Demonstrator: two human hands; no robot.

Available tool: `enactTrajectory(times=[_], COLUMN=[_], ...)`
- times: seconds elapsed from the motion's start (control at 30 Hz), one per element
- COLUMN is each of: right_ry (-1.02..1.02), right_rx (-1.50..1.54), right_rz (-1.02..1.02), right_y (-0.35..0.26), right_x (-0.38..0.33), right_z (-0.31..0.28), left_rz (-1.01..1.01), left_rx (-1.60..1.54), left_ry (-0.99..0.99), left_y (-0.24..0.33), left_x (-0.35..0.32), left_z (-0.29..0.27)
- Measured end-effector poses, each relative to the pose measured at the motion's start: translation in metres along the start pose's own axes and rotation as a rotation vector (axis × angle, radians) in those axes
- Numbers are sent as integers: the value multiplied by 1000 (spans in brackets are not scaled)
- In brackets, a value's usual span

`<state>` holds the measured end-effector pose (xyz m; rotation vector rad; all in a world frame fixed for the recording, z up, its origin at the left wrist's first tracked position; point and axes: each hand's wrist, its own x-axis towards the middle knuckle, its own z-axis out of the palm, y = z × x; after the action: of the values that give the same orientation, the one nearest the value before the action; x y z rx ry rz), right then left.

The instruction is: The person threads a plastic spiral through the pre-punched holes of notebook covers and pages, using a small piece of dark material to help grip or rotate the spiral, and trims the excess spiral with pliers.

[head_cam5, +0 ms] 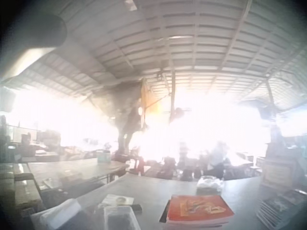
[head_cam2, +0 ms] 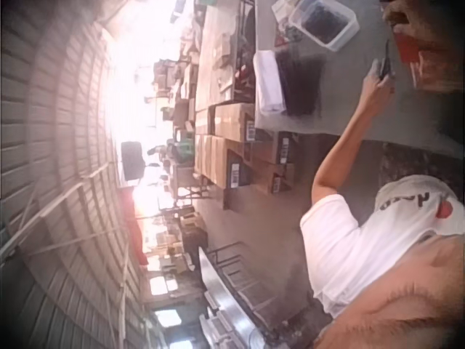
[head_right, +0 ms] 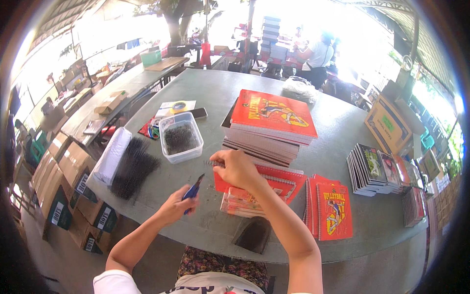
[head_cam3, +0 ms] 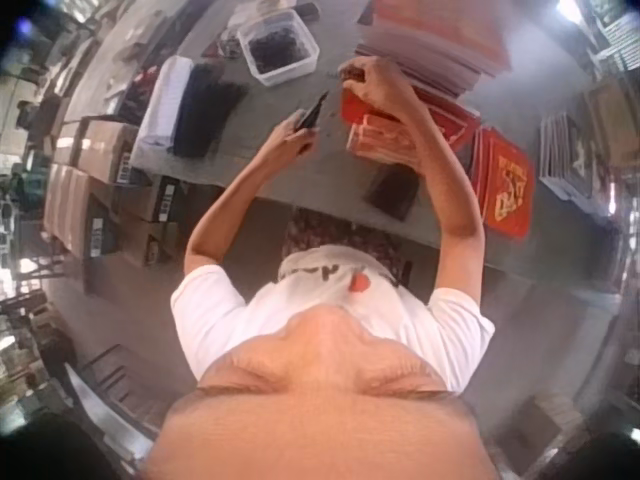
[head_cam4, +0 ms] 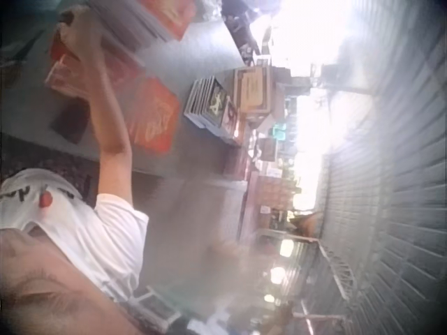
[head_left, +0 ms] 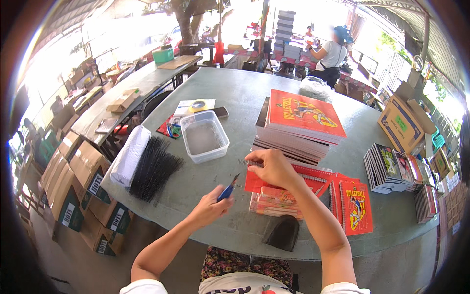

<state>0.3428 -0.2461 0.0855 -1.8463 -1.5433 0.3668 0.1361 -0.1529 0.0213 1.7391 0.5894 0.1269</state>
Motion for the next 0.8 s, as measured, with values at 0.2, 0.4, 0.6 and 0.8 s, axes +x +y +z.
enactTrajectory(times=[0.2,0.4,0.6,0.8], right_ry=[-22,-26,39,206], right_rx=[177,77,75,-27], right_rz=[-31,48,-232,-57], right_y=[-10,-12,-6,-13], right_x=[1,-1,-5,-8], right_z=[-5,-4,7,2], left_rz=[89,103,252,155], left_rx=[-218,57,392,88], left_ry=[37,56,209,-37], left_y=[28,38,30,19], left_x=[13,10,20,22], left_z=[9,6,8,0])
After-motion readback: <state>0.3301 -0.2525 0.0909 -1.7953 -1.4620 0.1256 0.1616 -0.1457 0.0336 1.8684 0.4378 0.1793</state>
